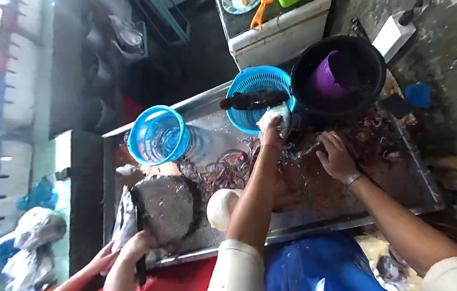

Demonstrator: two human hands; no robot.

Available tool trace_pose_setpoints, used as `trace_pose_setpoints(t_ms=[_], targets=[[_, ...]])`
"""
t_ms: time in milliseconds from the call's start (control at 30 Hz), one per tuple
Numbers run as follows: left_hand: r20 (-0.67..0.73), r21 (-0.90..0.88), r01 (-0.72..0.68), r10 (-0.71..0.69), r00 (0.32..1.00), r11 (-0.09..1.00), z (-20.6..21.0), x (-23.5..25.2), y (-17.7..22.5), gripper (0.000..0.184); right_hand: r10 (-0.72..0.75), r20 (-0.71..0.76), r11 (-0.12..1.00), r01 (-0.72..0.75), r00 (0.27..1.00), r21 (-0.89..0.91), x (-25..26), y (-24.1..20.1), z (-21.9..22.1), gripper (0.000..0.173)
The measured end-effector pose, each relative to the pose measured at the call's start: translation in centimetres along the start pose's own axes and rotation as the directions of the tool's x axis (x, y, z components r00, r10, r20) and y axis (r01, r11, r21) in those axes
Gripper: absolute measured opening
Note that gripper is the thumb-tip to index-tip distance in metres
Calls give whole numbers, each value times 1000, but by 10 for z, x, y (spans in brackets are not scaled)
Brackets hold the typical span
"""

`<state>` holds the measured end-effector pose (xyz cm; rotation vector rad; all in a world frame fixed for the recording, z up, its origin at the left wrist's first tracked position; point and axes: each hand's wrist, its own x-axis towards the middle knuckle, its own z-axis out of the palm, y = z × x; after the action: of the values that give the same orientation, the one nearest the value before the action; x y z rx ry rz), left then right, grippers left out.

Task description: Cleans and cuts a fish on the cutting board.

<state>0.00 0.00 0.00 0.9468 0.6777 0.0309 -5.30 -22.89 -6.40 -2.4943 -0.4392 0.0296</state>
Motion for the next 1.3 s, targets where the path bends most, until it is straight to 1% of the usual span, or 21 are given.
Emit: trace_pose_setpoints(t_ms=[67, 133, 200, 267, 367, 400, 500, 600, 700, 767, 833, 867, 933, 1000, 1033, 1067, 1133, 1167, 1200, 1233, 1300], targets=[[-107, 45, 61, -56, 993, 997, -16, -21, 9, 51, 180, 52, 960, -164, 982, -228, -14, 17, 26, 90], [-156, 92, 14, 0, 988, 996, -41, -54, 15, 55, 235, -14, 932, -230, 972, -281, -10, -2, 56, 101], [-196, 119, -56, 79, 977, 991, -63, -78, 20, 53, 103, -20, 975, -105, 995, -198, 0, -50, 86, 101], [-214, 128, -106, 132, 968, 986, -76, -102, 26, 46, -103, 128, 995, 100, 986, 31, -5, -115, 118, 94], [-276, 152, -121, 160, 948, 981, -79, -140, 29, 42, -346, 298, 914, 247, 890, 322, -48, -180, 146, 64], [-295, 159, -118, 161, 942, 980, -78, -150, 29, 41, -391, 355, 899, 269, 849, 345, -65, -184, 152, 69], [-313, 173, -143, 192, 930, 975, -86, -168, 21, 45, -422, 480, 907, 351, 769, 234, -98, -150, 153, 95], [-252, 213, -127, 180, 951, 969, -103, -180, 2, 63, -394, 453, 912, 401, 799, 86, -87, -88, 119, 100], [-174, 288, -110, 165, 971, 951, -115, -180, -13, 70, -308, 290, 935, 345, 906, -84, -62, -12, 75, 100], [-72, 308, -91, 118, 990, 947, -124, -177, -22, 76, -76, 227, 974, 121, 971, -190, -42, 34, 33, 98], [18, 395, -102, 104, 994, 913, -133, -165, -29, 77, 180, 65, 974, -169, 981, -150, -18, 57, -14, 92], [31, 493, -122, 123, 992, 861, -138, -154, -35, 74, 223, -54, 965, -228, 973, -129, -5, 56, -39, 86], [-56, 740, -102, 212, 976, 665, -146, -130, -52, 67, 59, -227, 984, -95, 972, -150, 28, 42, -81, 60], [-205, 831, 35, 247, 947, 555, -156, -118, -79, 70, -105, -133, 974, 75, 986, -213, 72, 30, -103, 38], [-281, 817, 87, 262, 923, 570, -157, -115, -88, 73, -64, -3, 971, 62, 998, -230, 96, 27, -107, 32], [-352, 795, 125, 284, 892, 593, -153, -112, -95, 77, 55, 159, 964, -10, 986, -266, 121, 22, -111, 35], [-497, 743, 192, 336, 800, 642, -134, -107, -105, 87, 261, 489, 930, -80, 832, -360, 170, 9, -105, 42], [-551, 710, 200, 356, 755, 676, -125, -104, -111, 91, 250, 598, 939, -41, 762, -341, 190, 10, -90, 38], [-584, 680, 178, 379, 718, 712, -118, -101, -116, 90, 171, 632, 964, 5, 756, -266, 201, 14, -69, 34], [-607, 638, 136, 386, 695, 758, -111, -97, -119, 87, 84, 592, 986, 19, 801, -166, 204, 17, -54, 34], [-627, 500, 49, 322, 710, 865, -97, -88, -120, 76, 39, 357, 997, -61, 933, 52, 186, 9, -68, 43]])
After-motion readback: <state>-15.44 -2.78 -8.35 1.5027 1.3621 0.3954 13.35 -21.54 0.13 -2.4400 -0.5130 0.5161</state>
